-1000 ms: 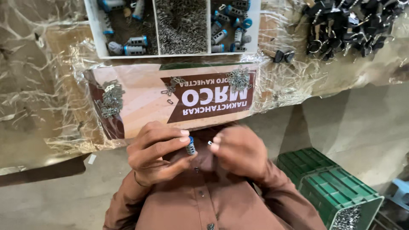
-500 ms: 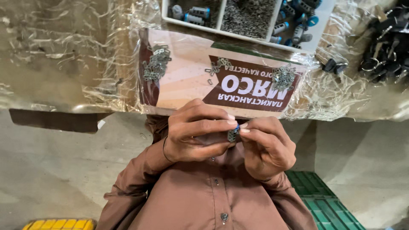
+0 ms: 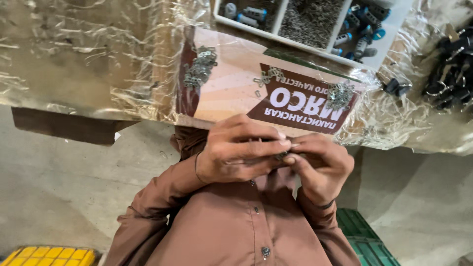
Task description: The person sits at a workbench assembling small metal components. They pick a cylindrical metal body from a compartment box, press a small blue-tipped insert into it by hand, and place the finished assembly onto a growing pile of completed parts on the table.
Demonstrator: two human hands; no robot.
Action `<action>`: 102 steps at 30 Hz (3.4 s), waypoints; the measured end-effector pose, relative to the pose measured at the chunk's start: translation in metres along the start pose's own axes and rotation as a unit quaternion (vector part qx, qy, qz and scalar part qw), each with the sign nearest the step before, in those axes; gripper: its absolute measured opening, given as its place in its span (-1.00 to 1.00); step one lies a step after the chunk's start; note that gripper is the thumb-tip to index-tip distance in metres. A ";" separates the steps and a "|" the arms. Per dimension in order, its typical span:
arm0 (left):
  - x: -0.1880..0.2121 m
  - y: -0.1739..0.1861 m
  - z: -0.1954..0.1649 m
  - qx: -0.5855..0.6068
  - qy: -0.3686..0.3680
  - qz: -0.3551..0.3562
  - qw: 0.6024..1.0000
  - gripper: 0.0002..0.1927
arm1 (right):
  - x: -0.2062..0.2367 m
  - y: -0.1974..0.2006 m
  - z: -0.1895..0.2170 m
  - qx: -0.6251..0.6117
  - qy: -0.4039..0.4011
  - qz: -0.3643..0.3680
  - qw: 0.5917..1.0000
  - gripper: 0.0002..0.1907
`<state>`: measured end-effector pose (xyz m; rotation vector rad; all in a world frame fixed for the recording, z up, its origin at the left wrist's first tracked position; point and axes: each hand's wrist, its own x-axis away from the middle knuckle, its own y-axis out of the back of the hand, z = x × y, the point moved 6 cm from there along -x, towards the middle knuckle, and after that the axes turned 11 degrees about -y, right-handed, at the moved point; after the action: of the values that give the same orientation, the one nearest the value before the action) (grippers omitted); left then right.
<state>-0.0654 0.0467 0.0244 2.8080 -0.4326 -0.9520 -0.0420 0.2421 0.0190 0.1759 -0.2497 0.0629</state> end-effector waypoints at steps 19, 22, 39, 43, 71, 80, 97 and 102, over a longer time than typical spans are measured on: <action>0.053 0.097 0.009 0.021 0.099 -0.204 0.974 -0.57 | -0.037 -0.090 0.015 0.468 0.231 -0.001 0.853 -0.39; 0.050 0.085 0.012 0.048 0.109 -0.188 0.975 -0.58 | -0.020 -0.057 0.008 0.429 0.308 0.033 0.849 -0.69; 0.007 -0.001 0.017 0.115 0.079 -0.021 0.990 -0.51 | 0.009 0.008 0.010 0.142 0.162 -0.201 0.956 -0.87; 0.005 0.001 0.013 0.093 0.076 -0.035 0.992 -0.50 | 0.010 -0.002 0.019 0.037 0.158 -0.096 0.982 -0.92; -0.004 -0.010 0.005 0.078 0.052 -0.005 0.996 -0.53 | 0.011 0.027 -0.010 0.339 0.062 -0.249 0.905 -0.75; -0.012 -0.019 0.004 0.055 0.033 -0.005 0.998 -0.53 | 0.016 0.035 -0.038 0.426 0.111 -0.181 0.879 -0.36; -0.015 -0.032 -0.004 0.021 0.042 0.010 0.999 -0.51 | 0.032 0.028 0.005 0.094 0.179 -0.148 0.968 -0.75; -0.014 -0.029 -0.007 0.033 0.051 -0.005 0.998 -0.50 | 0.027 0.019 0.008 0.036 0.125 -0.087 0.988 -0.74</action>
<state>-0.0652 0.0788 0.0307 2.9047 -0.4461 -0.8057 -0.0196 0.2602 0.0370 0.2593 0.0196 -0.0785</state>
